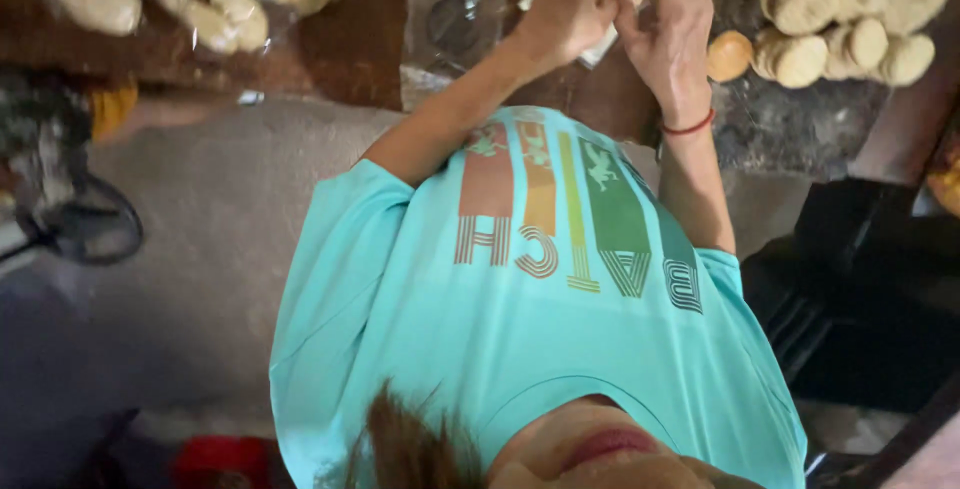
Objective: The person packages individual biscuits into plastic sleeves by hand, occasionally placing packaged items onto a tray or nearby table surface.
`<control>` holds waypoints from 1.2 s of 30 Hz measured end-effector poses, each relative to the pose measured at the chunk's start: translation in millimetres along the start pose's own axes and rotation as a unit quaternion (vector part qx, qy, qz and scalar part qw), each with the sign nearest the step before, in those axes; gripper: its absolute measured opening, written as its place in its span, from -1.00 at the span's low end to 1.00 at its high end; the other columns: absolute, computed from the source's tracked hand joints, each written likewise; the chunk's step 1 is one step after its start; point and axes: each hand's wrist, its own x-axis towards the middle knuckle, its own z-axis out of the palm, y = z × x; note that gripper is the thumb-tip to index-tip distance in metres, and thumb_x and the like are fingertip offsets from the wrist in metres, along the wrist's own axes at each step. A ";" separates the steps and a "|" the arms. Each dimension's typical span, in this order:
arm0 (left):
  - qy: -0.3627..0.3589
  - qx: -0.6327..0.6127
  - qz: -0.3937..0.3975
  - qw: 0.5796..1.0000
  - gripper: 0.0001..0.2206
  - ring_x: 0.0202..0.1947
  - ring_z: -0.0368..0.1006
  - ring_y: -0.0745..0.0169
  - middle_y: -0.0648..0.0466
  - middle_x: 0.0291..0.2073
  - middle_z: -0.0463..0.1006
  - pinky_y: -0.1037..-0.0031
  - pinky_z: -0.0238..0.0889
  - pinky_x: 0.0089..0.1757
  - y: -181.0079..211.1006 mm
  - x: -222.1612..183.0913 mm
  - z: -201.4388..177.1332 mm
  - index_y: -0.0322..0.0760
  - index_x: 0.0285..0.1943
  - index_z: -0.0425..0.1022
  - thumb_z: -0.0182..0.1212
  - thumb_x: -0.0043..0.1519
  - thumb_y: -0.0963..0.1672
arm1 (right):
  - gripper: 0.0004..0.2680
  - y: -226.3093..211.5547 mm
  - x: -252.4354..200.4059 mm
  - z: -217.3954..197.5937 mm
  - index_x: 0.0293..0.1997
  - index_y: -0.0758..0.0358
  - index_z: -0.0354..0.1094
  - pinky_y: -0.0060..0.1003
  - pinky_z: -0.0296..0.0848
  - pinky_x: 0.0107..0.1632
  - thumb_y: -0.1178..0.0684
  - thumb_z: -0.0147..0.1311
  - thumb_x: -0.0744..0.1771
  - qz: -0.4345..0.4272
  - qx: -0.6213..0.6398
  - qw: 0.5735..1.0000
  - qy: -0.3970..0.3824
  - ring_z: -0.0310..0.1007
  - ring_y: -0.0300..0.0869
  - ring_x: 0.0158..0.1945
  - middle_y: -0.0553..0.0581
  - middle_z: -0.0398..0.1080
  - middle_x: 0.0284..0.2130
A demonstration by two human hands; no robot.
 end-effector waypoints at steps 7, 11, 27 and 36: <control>0.013 0.117 0.007 0.993 -0.45 0.09 0.47 -0.24 -0.13 0.25 0.41 0.29 0.44 -0.04 27.4 -40.7 -31.2 -0.30 0.33 0.31 0.17 0.08 -0.30 | -0.77 37.5 21.7 61.5 0.04 0.36 0.35 -0.02 0.42 0.03 0.30 0.22 0.31 -0.044 0.021 0.992 -0.117 0.36 0.23 0.00 0.33 0.34 -0.06; 0.071 0.165 -0.064 0.982 -0.67 0.11 0.52 -0.16 -0.02 0.21 0.48 0.25 0.47 0.04 5.0 -61.1 -54.1 -0.19 0.06 0.48 0.23 0.13 -0.30 | -0.72 -8.4 32.2 71.0 0.16 0.40 0.35 0.03 0.40 -0.02 0.28 0.24 0.33 -0.051 0.034 0.996 -0.072 0.35 0.26 0.00 0.43 0.27 0.01; 0.081 -0.034 -0.191 0.978 -0.50 -0.29 0.61 0.22 -0.04 0.07 0.58 0.42 0.54 -0.25 4.2 -72.1 -103.0 -0.40 0.39 0.32 0.23 0.22 -0.31 | -0.91 23.8 70.5 110.5 0.00 0.39 0.46 -0.12 0.48 -0.20 0.21 0.24 0.42 -0.016 0.253 0.944 -0.213 0.56 0.02 -0.22 0.27 0.52 -0.26; 0.403 -0.198 -0.144 0.882 -0.92 -0.43 0.40 0.33 0.06 -0.41 0.52 0.50 0.25 -0.33 -82.0 -82.8 -187.5 -0.39 -0.09 0.41 0.23 0.42 -0.28 | -0.91 83.1 113.0 278.7 -0.12 0.29 0.47 -0.06 0.42 -0.32 0.21 0.06 0.35 -0.206 -0.057 0.948 -0.235 0.49 0.07 -0.37 0.28 0.47 -0.37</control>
